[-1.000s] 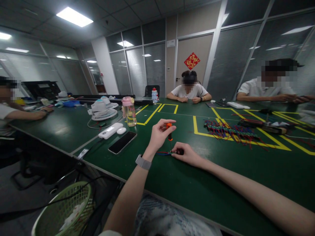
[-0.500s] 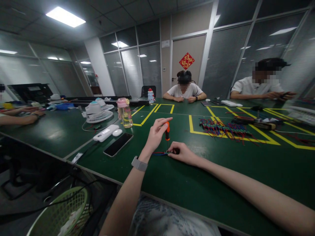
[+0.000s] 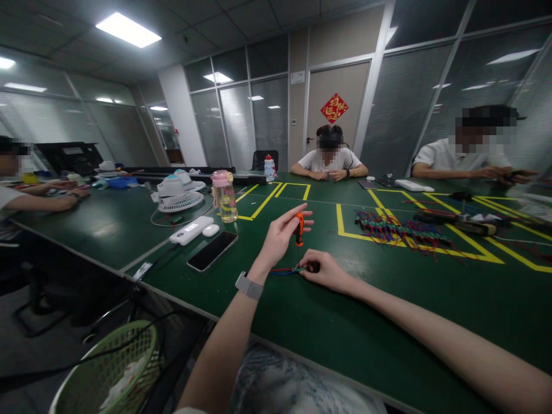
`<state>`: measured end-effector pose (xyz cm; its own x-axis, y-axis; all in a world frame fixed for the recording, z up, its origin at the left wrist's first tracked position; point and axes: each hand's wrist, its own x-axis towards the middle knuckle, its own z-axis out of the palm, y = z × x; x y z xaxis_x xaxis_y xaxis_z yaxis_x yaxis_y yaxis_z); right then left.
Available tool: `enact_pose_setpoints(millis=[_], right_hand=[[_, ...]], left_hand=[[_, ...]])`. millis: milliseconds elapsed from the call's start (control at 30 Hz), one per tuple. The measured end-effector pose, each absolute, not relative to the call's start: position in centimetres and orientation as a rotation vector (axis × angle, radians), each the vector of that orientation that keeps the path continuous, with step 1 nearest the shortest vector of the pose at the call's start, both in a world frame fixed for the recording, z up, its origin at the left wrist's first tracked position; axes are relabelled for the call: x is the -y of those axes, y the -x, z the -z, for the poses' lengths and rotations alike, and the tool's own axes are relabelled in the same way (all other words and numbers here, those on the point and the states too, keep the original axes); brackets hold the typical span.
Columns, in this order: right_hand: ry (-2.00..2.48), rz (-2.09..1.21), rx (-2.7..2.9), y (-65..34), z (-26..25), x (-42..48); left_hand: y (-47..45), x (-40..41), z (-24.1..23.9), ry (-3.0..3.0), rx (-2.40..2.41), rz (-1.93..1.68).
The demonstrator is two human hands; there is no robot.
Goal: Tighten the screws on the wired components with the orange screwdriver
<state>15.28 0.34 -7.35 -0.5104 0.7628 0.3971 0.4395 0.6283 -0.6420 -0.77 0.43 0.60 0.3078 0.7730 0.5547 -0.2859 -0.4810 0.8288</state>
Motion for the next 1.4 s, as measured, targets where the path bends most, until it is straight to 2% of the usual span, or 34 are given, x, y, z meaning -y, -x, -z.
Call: enact_pose_setpoints(millis=[233,433,633,800,1033,1233,1400], right_hand=[[0.980,-0.615,2.164,-15.27,7.36,-0.39],[0.993,-0.605,2.154,-15.27,7.36,-0.37],[0.999,-0.622,2.160,-15.29,7.23,-0.26],[0.999,-0.621,2.159,-15.27,7.12,-0.21],[0.992,-0.624,2.168,-15.41,7.35,-0.41],[0.988,-0.650,2.147,-15.37,7.46,-0.43],[0.979,-0.657,2.145,-15.32,7.45,-0.40]], left_hand=[[0.94,-0.40,-0.60,-1.802,-0.759,-1.607],[0.80,-0.49,-0.61,-1.639,-0.501,-1.433],[1.00,-0.45,-0.63,-1.786,-0.690,-1.557],[0.83,-0.53,-0.66,-1.645,-0.470,-1.424],[0.94,-0.35,-0.63,-1.770,-0.660,-1.526],[0.82,-0.69,-0.51,-1.639,-0.495,-1.447],[0.96,-0.83,-0.45,-1.763,-0.679,-1.565]])
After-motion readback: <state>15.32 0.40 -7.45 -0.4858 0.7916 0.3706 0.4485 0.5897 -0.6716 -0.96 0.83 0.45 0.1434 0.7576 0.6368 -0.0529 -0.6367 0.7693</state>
